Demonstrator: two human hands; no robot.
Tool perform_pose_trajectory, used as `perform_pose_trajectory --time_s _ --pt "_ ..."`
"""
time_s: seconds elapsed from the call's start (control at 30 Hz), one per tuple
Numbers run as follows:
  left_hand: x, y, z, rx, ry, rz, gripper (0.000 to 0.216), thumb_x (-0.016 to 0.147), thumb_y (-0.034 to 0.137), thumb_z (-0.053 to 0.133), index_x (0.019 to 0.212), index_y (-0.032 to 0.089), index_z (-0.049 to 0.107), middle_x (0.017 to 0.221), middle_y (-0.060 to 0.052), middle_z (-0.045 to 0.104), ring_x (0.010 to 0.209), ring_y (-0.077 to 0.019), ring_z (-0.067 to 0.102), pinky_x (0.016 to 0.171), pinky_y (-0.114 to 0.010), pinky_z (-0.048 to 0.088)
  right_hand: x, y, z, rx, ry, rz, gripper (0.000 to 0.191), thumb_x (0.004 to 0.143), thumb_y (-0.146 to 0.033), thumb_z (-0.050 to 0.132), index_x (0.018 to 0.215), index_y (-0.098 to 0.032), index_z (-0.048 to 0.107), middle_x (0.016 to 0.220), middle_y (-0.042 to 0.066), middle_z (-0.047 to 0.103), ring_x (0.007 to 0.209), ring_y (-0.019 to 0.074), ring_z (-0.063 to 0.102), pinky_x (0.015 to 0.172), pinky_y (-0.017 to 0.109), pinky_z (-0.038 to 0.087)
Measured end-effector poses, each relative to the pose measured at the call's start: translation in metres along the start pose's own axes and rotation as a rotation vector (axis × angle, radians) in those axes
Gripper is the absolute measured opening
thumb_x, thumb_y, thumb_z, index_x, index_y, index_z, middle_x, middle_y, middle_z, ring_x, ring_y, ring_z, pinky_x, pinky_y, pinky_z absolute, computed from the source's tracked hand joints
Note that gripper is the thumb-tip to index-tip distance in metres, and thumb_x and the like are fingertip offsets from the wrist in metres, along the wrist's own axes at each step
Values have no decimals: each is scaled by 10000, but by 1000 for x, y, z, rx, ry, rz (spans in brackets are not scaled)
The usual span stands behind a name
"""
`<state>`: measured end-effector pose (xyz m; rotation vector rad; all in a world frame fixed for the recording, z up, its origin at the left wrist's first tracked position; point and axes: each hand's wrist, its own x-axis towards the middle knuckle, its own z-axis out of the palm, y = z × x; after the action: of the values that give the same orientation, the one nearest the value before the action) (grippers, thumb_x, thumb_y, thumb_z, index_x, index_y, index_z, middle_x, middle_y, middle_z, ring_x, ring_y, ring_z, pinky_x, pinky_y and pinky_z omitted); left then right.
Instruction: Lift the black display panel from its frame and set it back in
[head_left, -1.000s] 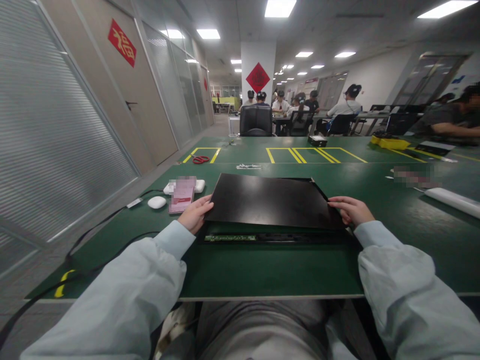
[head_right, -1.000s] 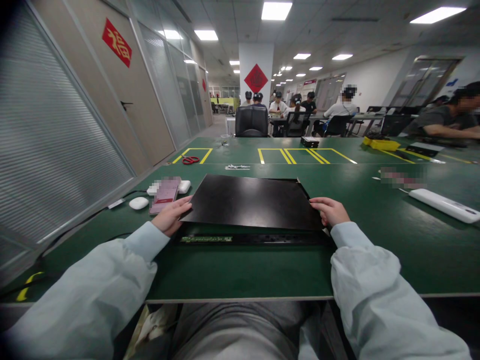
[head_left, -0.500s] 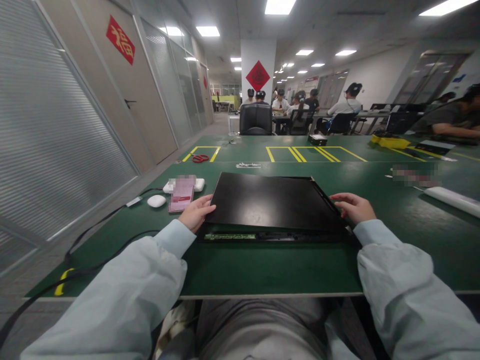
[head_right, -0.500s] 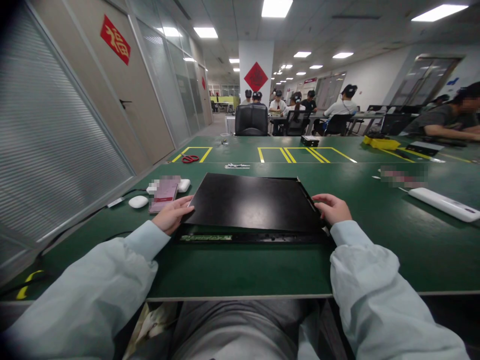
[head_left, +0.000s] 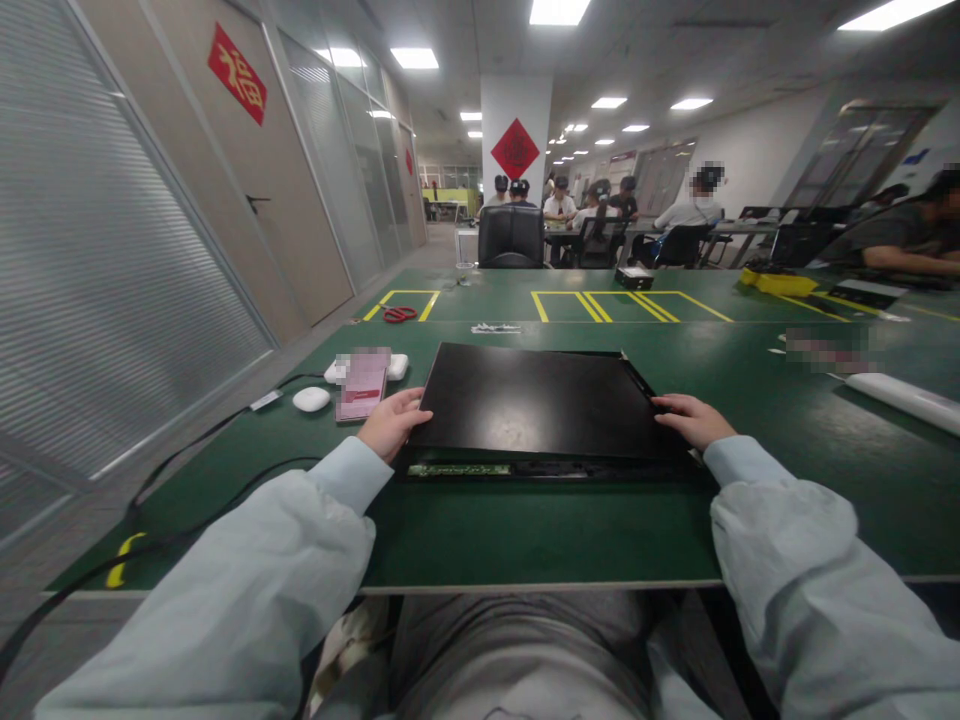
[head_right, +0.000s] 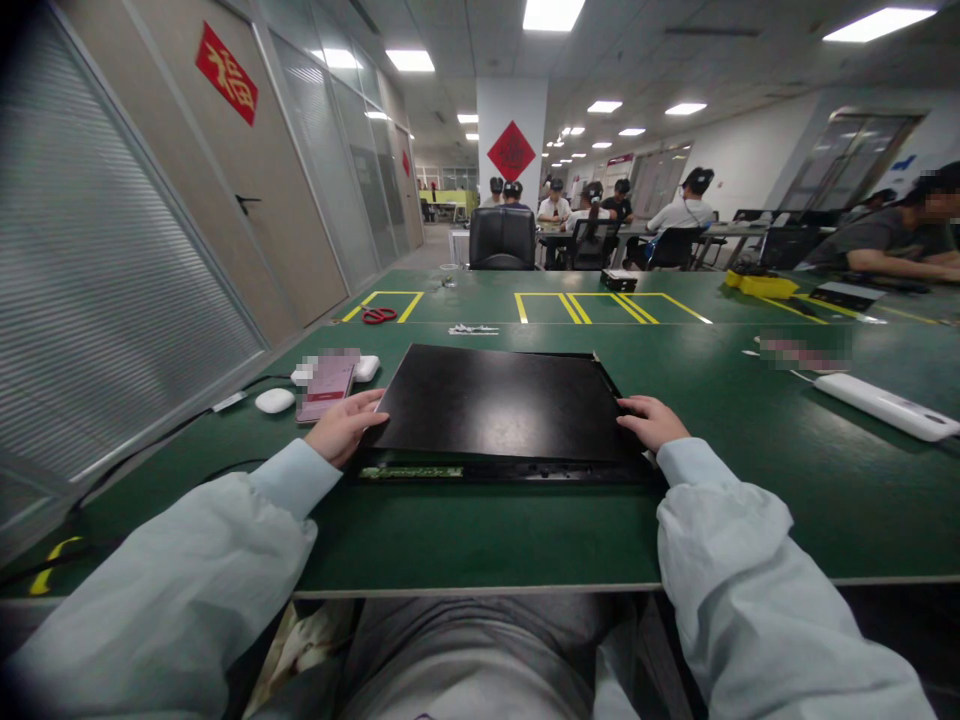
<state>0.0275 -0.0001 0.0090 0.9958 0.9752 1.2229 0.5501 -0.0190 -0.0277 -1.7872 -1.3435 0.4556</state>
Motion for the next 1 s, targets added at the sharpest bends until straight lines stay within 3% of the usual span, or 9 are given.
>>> perform_pose_trajectory --time_s 0.1,0.3,0.7,1.0 --pt "0 0 -1 -1 -5 -1 497 554 -1 862 1013 126 723 903 -94 846 934 -279 819 855 -335 640 1 2 -1 -15 -19 5 164 587 -231 835 727 -314 829 1110 46 801 1262 334 665 1220 501 416" --pt "1 -2 0 6 11 13 471 597 41 895 1020 139 713 904 -90 843 948 -278 818 865 -341 653 0 0 -1 28 5 31 192 595 -154 784 705 -306 818 1040 36 803 1215 329 689 1155 503 496" --pt "1 -1 -2 19 16 1 516 556 41 925 982 144 652 794 -51 811 735 -212 783 780 -330 636 -3 -7 -2 32 6 59 215 587 -104 767 691 -289 803 1031 48 799 1207 336 699 1125 514 526" --pt "2 -3 -4 43 -9 8 521 591 71 943 1011 157 646 812 -46 810 799 -234 799 825 -348 635 -3 -6 -1 11 -10 68 203 607 -115 758 692 -291 812 1103 47 804 1257 336 681 1221 514 433"
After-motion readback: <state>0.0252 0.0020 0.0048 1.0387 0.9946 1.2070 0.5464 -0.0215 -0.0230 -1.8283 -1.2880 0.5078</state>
